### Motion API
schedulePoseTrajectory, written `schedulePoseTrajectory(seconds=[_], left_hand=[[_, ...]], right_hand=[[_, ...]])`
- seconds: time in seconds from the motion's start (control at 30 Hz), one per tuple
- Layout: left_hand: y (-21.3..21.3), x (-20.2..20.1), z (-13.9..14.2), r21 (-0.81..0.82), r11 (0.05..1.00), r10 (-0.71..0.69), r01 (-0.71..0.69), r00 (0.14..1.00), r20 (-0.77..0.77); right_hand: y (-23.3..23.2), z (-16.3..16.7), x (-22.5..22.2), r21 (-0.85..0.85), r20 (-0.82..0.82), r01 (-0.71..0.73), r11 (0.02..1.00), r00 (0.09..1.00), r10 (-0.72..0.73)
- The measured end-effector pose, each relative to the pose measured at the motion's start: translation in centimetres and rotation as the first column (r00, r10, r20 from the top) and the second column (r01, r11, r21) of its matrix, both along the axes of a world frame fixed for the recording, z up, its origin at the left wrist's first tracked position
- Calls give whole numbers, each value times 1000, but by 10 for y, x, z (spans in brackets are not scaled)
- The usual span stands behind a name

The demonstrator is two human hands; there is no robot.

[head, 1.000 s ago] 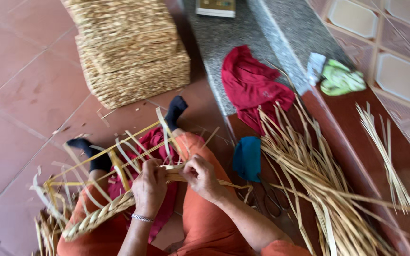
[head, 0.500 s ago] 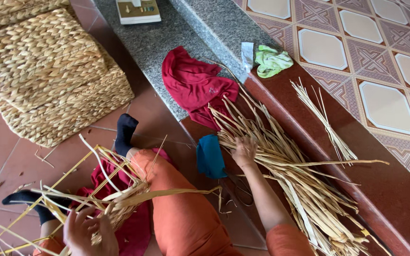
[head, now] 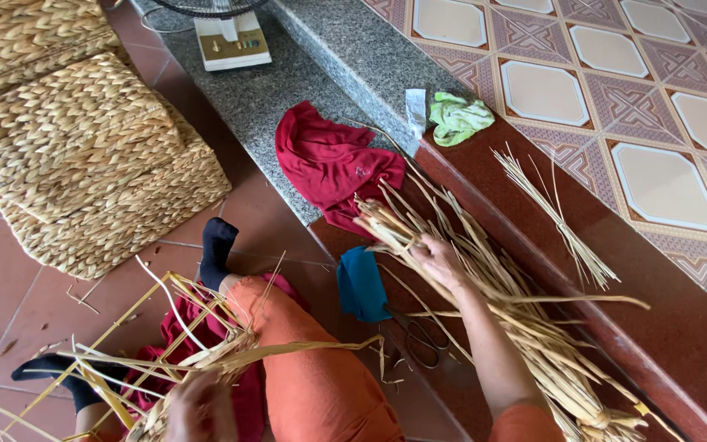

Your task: The person sits on the floor weaving dried palm strips around a bamboo frame to form a basket. They select strips from a pile beside them, fold and weave them over the frame's ribs, and press the woven rows tight by hand.

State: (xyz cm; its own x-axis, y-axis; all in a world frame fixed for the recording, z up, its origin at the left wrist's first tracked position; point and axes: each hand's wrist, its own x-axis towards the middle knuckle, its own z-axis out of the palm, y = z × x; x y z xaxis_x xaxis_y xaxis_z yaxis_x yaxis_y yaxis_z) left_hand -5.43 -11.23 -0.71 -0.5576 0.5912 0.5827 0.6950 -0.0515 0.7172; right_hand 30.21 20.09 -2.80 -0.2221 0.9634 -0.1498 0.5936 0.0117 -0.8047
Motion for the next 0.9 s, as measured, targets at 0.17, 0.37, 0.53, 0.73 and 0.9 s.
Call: schedulePoseTrajectory(seconds=[0.17, 0.37, 0.53, 0.73, 0.9], left_hand=[[43, 36, 34, -146, 930, -308, 336, 933, 186], [90, 37, 15, -146, 867, -377, 476, 819, 433], [125, 40, -19, 65, 842, -423, 536, 579, 697], [138, 42, -33, 235, 809, -463, 538, 339, 819], [120, 48, -21, 317, 754, -511, 576, 211, 834]], right_hand=[[-17, 12, -34, -36, -81, -255, 966, 964, 251], [-35, 18, -58, -33, -386, -527, 849, 790, 475], [-40, 9, -66, -147, -404, -585, 798, 772, 491], [-49, 4, -67, -46, -473, -637, 770, 693, 545], [-56, 6, -75, -53, -428, -568, 821, 756, 495]])
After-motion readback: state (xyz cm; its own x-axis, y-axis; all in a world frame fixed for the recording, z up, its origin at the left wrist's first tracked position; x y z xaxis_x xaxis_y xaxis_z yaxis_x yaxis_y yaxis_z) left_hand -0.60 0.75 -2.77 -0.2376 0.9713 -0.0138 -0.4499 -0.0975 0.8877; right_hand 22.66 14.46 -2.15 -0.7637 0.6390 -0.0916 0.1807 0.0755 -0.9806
